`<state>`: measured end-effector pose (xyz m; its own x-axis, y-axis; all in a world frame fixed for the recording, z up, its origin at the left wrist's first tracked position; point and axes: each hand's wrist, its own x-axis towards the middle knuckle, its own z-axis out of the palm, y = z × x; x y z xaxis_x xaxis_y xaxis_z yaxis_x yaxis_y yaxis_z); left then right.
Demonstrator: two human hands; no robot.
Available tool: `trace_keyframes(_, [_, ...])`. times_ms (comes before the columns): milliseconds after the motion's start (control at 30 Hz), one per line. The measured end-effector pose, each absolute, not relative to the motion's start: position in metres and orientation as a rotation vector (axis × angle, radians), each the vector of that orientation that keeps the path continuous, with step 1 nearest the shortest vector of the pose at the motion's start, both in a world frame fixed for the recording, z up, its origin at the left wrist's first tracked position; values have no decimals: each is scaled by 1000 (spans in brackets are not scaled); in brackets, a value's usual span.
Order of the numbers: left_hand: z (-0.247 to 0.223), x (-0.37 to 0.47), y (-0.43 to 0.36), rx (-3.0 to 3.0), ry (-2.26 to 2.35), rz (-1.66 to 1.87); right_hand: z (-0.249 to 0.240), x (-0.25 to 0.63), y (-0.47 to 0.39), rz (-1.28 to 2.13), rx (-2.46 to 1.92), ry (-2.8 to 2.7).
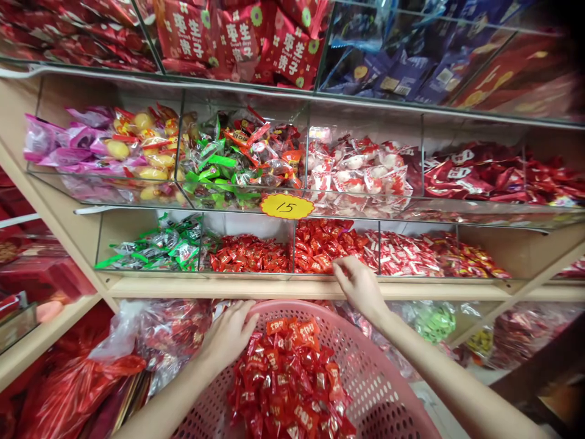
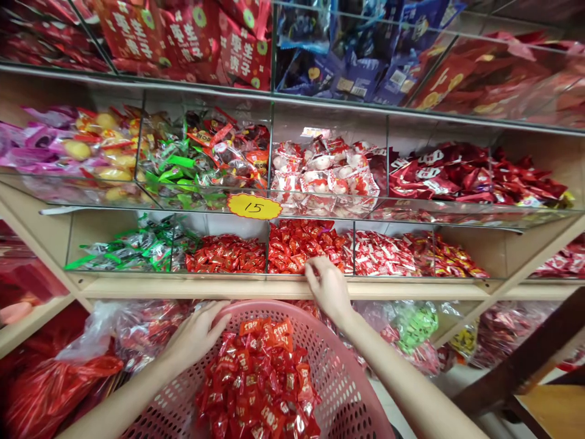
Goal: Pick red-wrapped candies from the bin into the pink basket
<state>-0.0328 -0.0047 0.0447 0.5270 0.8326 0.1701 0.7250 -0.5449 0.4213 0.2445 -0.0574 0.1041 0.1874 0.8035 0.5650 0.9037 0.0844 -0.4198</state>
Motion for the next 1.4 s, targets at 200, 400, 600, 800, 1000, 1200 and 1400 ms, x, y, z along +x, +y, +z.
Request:
trace_keyframes(200, [44, -32, -4, 2472, 1327, 507, 109, 250, -27, -261, -2067, -1620])
trace_keyframes(400, [46, -33, -5, 2485, 1299, 543, 108, 252, -18, -196, -2112, -1608])
trace_keyframes(600, [48, -35, -6, 2491, 1329, 495, 122, 247, -47, -282, -1917, -1579])
trace_keyframes(800, [46, -34, -5, 2531, 1326, 487, 100, 219, -101, -141, -1680, -2035])
trace_keyframes(1000, [43, -33, -2, 2541, 1328, 488, 59, 213, -133, -43, -1744, -2383])
trace_keyframes(1200, [47, -32, -3, 2507, 1305, 498, 48, 216, -132, 12, -1807, -2436])
trace_keyframes(1400, [45, -32, -1, 2494, 1323, 476, 47, 212, -126, -56, -1793, -2384])
